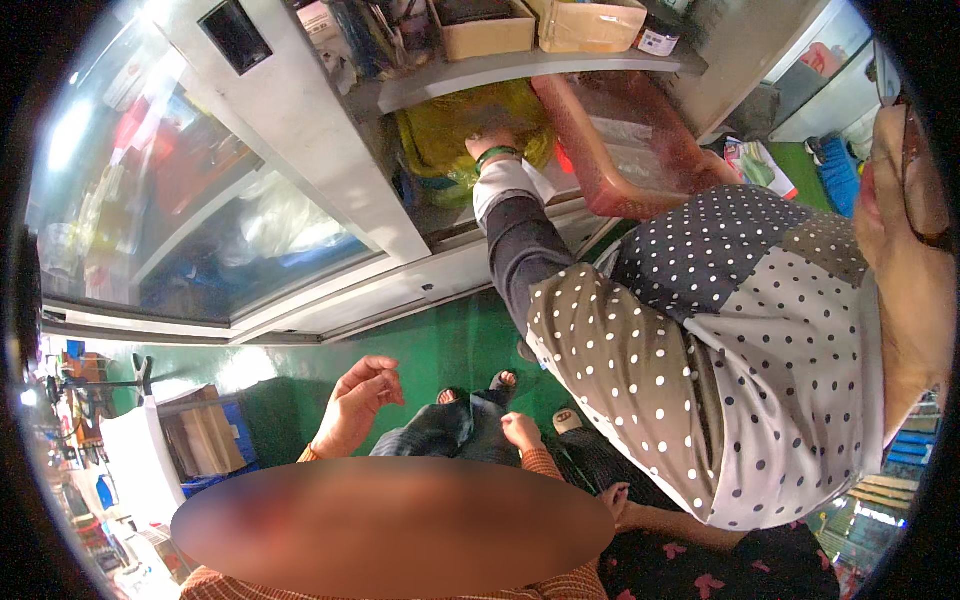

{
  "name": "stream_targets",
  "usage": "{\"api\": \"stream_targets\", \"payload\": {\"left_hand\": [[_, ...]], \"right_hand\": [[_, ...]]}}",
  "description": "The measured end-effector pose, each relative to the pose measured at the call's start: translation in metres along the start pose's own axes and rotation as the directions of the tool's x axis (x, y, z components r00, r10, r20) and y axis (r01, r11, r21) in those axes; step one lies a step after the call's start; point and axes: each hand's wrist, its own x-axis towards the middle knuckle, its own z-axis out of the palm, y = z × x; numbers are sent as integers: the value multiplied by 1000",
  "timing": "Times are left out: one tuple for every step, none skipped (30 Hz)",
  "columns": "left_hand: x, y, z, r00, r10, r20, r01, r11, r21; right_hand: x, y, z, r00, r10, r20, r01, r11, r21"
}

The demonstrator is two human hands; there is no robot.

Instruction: The person retrieves plastic bags and a small pouch from a refrigerator, then places them on a table. They fold a small paper label and place it inside a plastic bag with the pouch. The person then hands the packed bag to another person.

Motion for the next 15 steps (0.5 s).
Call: {"api": "stream_targets", "payload": {"left_hand": [[0,0,0,1000,-4,-2,4,1000,-3],[0,0,-1,1000,-7,-4,7,1000,-5],[1,0,-1,1000,-3,-2,3,1000,-4],[5,-1,-1,1000,-2,9,2,1000,-5],[2,-2,-2,1000,-10,1,10,1000,-3],[7,-4,-5,1000,-8,-14,9,998,69],[10,-7,-7,998,-33,-44,39,989,139],[17,-4,-1,999,-22,-28,28,974,224],[39,7,8,1000,25,5,-25,969,244],[36,5,-11,998,61,25,-67,917,393],[20,-11,-37,995,99,25,-98,841,533],[5,-34,-48,996,86,-10,-63,797,601],[-8,-49,-53,997,45,-58,5,747,665],[-3,-48,-50,999,29,-39,7,704,710],[2,-38,-42,1000,11,-12,2,641,767]], "right_hand": [[-3,-3,0,1000,15,7,-15,1000,-3],[-6,-7,-2,999,30,14,-30,1000,-7],[-8,-8,-1,999,44,21,-44,999,-12],[-2,2,3,998,-46,-44,42,995,-90],[-4,11,12,987,-141,-80,126,978,-168],[6,19,11,996,-88,31,90,994,-56],[-3,36,33,995,-95,36,97,994,-53],[-12,60,54,996,-87,31,88,995,-50],[-2,65,50,992,-125,9,125,989,-80],[31,51,31,978,-207,-39,200,971,-130],[25,35,28,969,-241,-59,232,964,-131],[9,32,28,963,-256,-90,244,962,-121],[0,30,24,962,-253,-99,242,964,-109],[-14,27,20,966,-239,-93,229,967,-108],[-12,21,6,989,-143,-49,140,989,-58]]}}
